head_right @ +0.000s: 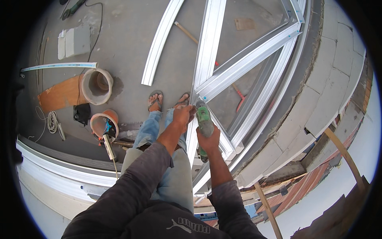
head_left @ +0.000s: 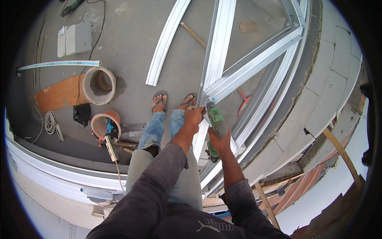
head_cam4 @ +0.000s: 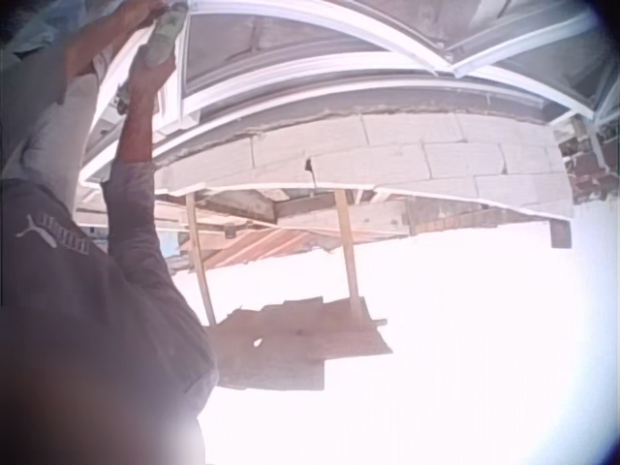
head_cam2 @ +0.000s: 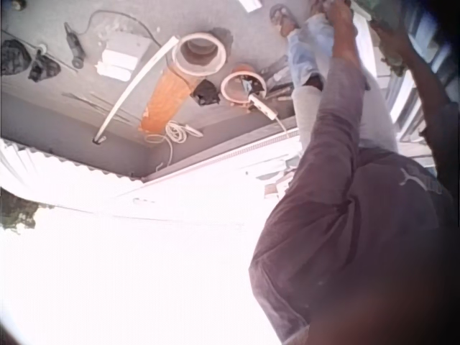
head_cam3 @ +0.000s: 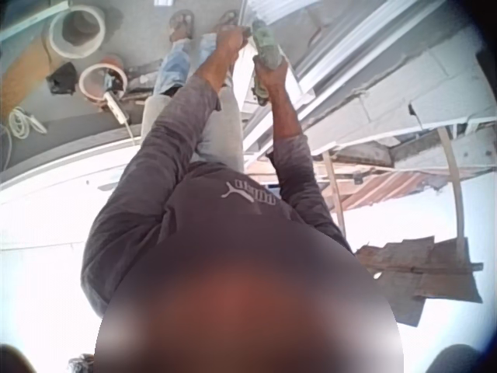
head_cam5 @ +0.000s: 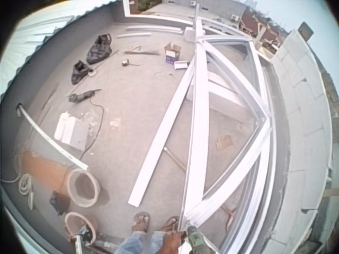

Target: The person assembles a metal frame structure on a rooftop using a cordless drill to fasten screws into aluminum profiles. They cut a profile with an angle grinder, then continue drilling to join the frame pieces.

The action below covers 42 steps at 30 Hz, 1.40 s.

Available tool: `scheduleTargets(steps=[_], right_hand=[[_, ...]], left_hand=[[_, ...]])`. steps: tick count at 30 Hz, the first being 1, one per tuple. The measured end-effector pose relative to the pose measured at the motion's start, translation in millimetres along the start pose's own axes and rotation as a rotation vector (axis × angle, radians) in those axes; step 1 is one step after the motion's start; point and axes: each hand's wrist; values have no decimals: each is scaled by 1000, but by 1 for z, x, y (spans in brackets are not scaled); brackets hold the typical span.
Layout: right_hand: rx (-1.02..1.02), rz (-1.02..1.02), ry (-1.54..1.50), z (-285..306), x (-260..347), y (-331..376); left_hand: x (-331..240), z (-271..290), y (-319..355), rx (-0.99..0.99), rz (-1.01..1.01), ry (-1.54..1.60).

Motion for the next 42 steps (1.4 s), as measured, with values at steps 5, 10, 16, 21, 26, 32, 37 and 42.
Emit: scheduleTargets(steps=[5, 10, 16, 21, 26, 32, 37, 42], right_hand=[[-37, 95, -36, -3, -3, 5], [4, 47, -5, 3, -1, 7], [69, 31, 21, 17, 8, 24], [102, 106, 85, 26, 11, 40], [187, 114, 103, 33, 11, 46], [120, 65, 69, 30, 25, 44], [63, 73, 44, 27, 31, 40], [-39, 216, 66, 20, 26, 36]], left_hand=[[-2, -2, -16, -178, -47, -319], [17, 11, -27, -333, -108, -754], [37, 17, -29, -305, -195, -825], [45, 14, -32, -389, -248, -868], [52, 14, -28, -371, -328, -860], [49, 17, -21, -303, -400, -890], [47, 17, -18, -265, -373, -922], [47, 18, -16, -241, -415, -983]])
Point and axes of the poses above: each hand's wrist, its own y-axis away from the middle knuckle, its own z-axis out of the back of the hand, x = y × z, and after that the axes turned 10 degrees about x, right-handed
